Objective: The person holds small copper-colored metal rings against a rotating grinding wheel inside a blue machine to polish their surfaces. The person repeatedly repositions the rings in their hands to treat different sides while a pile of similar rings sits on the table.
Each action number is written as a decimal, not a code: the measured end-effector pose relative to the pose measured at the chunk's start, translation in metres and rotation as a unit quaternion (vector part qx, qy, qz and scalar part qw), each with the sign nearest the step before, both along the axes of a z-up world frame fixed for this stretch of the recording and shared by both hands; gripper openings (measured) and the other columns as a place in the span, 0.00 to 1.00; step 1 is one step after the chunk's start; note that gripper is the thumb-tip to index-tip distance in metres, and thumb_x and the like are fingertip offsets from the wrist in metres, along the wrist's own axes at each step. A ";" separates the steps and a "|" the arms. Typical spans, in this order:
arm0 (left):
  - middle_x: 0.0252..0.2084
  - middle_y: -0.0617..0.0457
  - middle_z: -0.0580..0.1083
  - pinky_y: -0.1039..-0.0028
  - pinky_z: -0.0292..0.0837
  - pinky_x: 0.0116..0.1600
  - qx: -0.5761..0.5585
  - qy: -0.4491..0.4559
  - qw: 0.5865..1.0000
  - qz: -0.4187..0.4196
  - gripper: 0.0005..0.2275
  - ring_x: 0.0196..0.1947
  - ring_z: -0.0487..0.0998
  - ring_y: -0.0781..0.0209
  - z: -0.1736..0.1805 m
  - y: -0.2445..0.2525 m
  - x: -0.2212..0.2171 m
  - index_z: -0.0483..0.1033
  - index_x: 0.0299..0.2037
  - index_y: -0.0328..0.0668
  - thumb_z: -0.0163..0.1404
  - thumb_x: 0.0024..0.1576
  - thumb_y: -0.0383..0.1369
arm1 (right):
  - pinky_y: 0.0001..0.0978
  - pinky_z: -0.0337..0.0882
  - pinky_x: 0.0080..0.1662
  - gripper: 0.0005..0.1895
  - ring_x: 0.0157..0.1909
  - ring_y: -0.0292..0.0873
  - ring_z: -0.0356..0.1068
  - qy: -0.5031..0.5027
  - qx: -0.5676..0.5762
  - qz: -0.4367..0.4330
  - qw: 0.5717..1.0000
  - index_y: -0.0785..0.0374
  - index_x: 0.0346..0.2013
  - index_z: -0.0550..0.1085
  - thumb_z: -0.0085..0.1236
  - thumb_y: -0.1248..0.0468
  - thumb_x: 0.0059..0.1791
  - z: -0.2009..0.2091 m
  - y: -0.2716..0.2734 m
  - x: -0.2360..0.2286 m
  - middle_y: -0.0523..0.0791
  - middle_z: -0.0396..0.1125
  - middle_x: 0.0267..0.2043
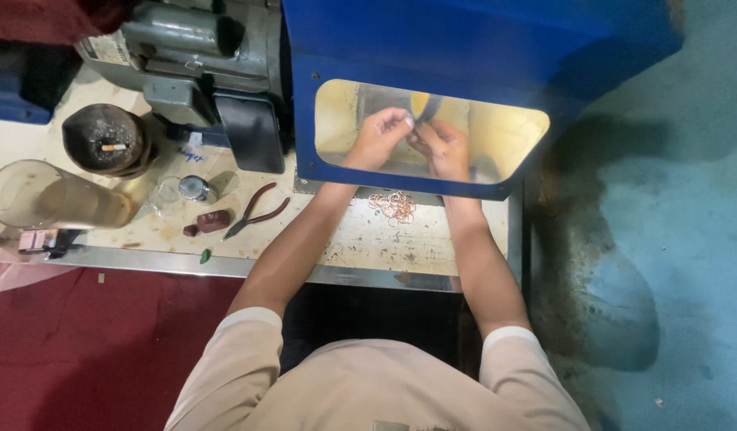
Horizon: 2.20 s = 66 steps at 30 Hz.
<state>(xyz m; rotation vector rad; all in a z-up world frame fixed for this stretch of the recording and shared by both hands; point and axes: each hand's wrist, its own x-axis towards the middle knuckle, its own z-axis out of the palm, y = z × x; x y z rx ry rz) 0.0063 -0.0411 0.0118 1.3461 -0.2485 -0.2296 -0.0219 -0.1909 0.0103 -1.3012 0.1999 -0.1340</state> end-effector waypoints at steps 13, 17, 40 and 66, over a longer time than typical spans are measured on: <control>0.28 0.57 0.76 0.78 0.69 0.40 0.086 -0.060 0.994 -0.041 0.04 0.31 0.73 0.70 0.029 0.019 -0.002 0.83 0.37 0.47 0.57 0.58 0.35 | 0.48 0.83 0.46 0.07 0.36 0.46 0.81 0.028 -0.015 0.059 0.998 0.63 0.30 0.76 0.68 0.68 0.49 0.024 -0.005 -0.011 0.49 0.74 0.29; 0.31 0.58 0.77 0.78 0.70 0.40 0.042 -0.035 0.998 -0.010 0.06 0.33 0.73 0.70 0.036 0.009 -0.012 0.82 0.40 0.45 0.58 0.59 0.36 | 0.50 0.83 0.44 0.07 0.34 0.47 0.80 0.001 -0.007 0.026 1.000 0.65 0.29 0.77 0.69 0.71 0.47 0.005 -0.004 -0.001 0.49 0.73 0.27; 0.31 0.56 0.76 0.80 0.71 0.35 -0.004 0.028 1.000 -0.001 0.06 0.30 0.74 0.70 0.003 0.004 0.002 0.81 0.41 0.44 0.57 0.59 0.34 | 0.43 0.84 0.41 0.06 0.28 0.40 0.76 -0.002 0.000 -0.011 1.000 0.64 0.27 0.77 0.66 0.69 0.48 -0.018 -0.006 0.012 0.47 0.70 0.24; 0.28 0.53 0.77 0.76 0.70 0.36 0.123 -0.155 0.975 -0.103 0.04 0.31 0.74 0.66 0.039 0.041 0.002 0.82 0.38 0.43 0.58 0.59 0.33 | 0.44 0.81 0.42 0.12 0.33 0.43 0.76 0.027 -0.071 0.109 0.991 0.66 0.35 0.75 0.68 0.62 0.48 -0.013 -0.011 0.003 0.48 0.68 0.27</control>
